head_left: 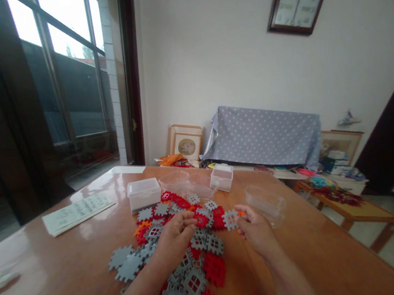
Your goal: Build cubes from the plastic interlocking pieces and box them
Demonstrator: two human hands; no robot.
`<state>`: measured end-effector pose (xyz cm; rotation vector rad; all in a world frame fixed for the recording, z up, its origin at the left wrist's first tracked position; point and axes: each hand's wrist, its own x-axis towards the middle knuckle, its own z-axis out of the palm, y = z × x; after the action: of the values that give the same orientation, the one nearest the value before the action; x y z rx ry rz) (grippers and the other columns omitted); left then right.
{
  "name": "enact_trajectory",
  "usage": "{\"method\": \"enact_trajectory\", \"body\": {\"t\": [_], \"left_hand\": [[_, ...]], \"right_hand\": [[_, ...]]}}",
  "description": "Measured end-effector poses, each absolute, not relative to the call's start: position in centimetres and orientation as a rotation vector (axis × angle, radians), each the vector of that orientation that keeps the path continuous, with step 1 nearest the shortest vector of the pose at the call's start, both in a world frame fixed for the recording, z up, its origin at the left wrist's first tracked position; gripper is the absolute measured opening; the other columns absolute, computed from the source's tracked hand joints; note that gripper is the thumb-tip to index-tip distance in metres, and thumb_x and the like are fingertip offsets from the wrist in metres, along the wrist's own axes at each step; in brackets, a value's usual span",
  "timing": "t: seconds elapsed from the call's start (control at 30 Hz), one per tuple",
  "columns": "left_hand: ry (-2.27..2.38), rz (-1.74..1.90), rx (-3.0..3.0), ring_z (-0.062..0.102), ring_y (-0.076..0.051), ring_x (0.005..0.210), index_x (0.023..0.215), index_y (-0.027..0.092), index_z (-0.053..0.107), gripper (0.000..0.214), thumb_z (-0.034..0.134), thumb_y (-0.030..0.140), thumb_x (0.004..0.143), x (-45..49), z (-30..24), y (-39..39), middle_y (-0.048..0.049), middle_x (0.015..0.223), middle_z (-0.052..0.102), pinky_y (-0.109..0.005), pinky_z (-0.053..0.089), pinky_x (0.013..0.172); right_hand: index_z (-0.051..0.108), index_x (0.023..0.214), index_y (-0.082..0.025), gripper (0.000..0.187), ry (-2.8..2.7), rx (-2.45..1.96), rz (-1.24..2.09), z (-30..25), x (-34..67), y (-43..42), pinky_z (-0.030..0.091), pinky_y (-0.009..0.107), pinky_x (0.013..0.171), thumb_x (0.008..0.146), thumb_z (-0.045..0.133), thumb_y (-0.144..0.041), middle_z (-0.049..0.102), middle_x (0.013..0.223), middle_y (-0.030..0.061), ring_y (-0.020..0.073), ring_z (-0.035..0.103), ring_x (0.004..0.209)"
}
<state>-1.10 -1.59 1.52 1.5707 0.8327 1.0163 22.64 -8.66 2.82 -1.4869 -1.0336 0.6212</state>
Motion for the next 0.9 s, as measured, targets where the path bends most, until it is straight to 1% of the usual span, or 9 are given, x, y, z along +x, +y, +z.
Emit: {"method": "enact_trajectory", "body": {"t": [0.13, 0.27, 0.33, 0.43, 0.53, 0.6, 0.67, 0.77, 0.9], "left_hand": [[0.905, 1.037, 1.656, 0.066, -0.019, 0.089, 0.109, 0.018, 0.061, 0.031, 0.059, 0.04, 0.087, -1.5, 1.9, -1.6, -0.0041, 0.095, 0.071, -0.029, 0.049, 0.078], [0.952, 1.037, 1.712, 0.059, -0.016, 0.073, 0.102, 0.019, 0.063, 0.028, 0.057, 0.042, 0.088, -1.7, 2.4, -1.8, 0.0002, 0.081, 0.066, -0.027, 0.044, 0.067], [0.973, 1.03, 1.722, 0.056, -0.016, 0.07, 0.101, 0.019, 0.063, 0.028, 0.056, 0.043, 0.088, -1.8, 2.6, -1.8, 0.001, 0.078, 0.064, -0.027, 0.042, 0.065], [0.997, 1.04, 1.742, 0.057, -0.017, 0.072, 0.101, 0.019, 0.065, 0.029, 0.057, 0.043, 0.087, -2.0, 2.6, -1.6, 0.0006, 0.079, 0.066, -0.027, 0.042, 0.066], [1.006, 1.041, 1.774, 0.056, -0.017, 0.071, 0.098, 0.019, 0.065, 0.028, 0.056, 0.043, 0.086, -2.1, 2.6, -1.5, 0.0009, 0.077, 0.065, -0.027, 0.041, 0.066], [1.0, 1.028, 1.79, 0.054, -0.017, 0.069, 0.096, 0.019, 0.065, 0.027, 0.055, 0.043, 0.087, -2.1, 2.6, -1.6, 0.0018, 0.074, 0.063, -0.026, 0.04, 0.064], [1.004, 1.01, 1.805, 0.052, -0.016, 0.067, 0.095, 0.019, 0.064, 0.026, 0.054, 0.042, 0.088, -2.0, 2.7, -1.7, 0.0028, 0.072, 0.06, -0.026, 0.039, 0.063], [1.021, 0.987, 1.825, 0.051, -0.015, 0.066, 0.095, 0.02, 0.064, 0.026, 0.053, 0.042, 0.088, -1.9, 2.7, -1.8, 0.0038, 0.071, 0.059, -0.025, 0.038, 0.062], [1.032, 0.971, 1.855, 0.05, -0.015, 0.064, 0.095, 0.021, 0.064, 0.025, 0.051, 0.042, 0.089, -1.8, 2.4, -1.8, 0.0045, 0.069, 0.058, -0.025, 0.037, 0.06]], "right_hand": [[0.064, 0.107, -0.018, 0.038, -0.966, -1.604, 0.73, 1.9, 24.5, -9.0, 0.039, 0.023, 0.045, 0.072, 0.059, -0.033, 0.062, 0.063, -0.0028, 0.0136, 0.056, 0.048], [0.06, 0.1, -0.02, 0.034, -0.978, -1.684, 0.788, 0.4, 24.2, -8.6, 0.039, 0.021, 0.041, 0.068, 0.058, -0.028, 0.06, 0.057, -0.0054, 0.0133, 0.055, 0.043], [0.057, 0.101, -0.02, 0.034, -0.994, -1.716, 0.808, -0.3, 23.8, -8.4, 0.04, 0.021, 0.041, 0.068, 0.057, -0.027, 0.059, 0.056, -0.0062, 0.0138, 0.056, 0.043], [0.054, 0.099, -0.021, 0.03, -1.03, -1.782, 0.823, -1.1, 23.4, -8.3, 0.04, 0.021, 0.04, 0.069, 0.056, -0.026, 0.059, 0.054, -0.006, 0.015, 0.058, 0.042], [0.054, 0.096, -0.022, 0.024, -1.084, -1.869, 0.797, -1.6, 23.5, -8.5, 0.037, 0.021, 0.038, 0.073, 0.056, -0.026, 0.056, 0.05, -0.0069, 0.0151, 0.055, 0.038], [0.055, 0.094, -0.022, 0.02, -1.136, -1.921, 0.744, -1.9, 23.7, -8.6, 0.034, 0.02, 0.039, 0.075, 0.057, -0.027, 0.054, 0.051, -0.0073, 0.0138, 0.053, 0.038], [0.057, 0.091, -0.022, 0.016, -1.205, -1.957, 0.67, -2.0, 23.9, -8.5, 0.033, 0.02, 0.042, 0.076, 0.058, -0.027, 0.056, 0.057, -0.0059, 0.0125, 0.053, 0.042], [0.061, 0.084, -0.021, 0.009, -1.304, -2.009, 0.554, -2.0, 24.3, -8.3, 0.032, 0.022, 0.05, 0.077, 0.06, -0.026, 0.06, 0.065, -0.0028, 0.0128, 0.056, 0.055], [0.063, 0.079, -0.02, 0.005, -1.381, -2.108, 0.462, -1.9, 24.7, -7.9, 0.03, 0.025, 0.055, 0.075, 0.063, -0.022, 0.061, 0.066, -0.001, 0.0148, 0.056, 0.062]]}}
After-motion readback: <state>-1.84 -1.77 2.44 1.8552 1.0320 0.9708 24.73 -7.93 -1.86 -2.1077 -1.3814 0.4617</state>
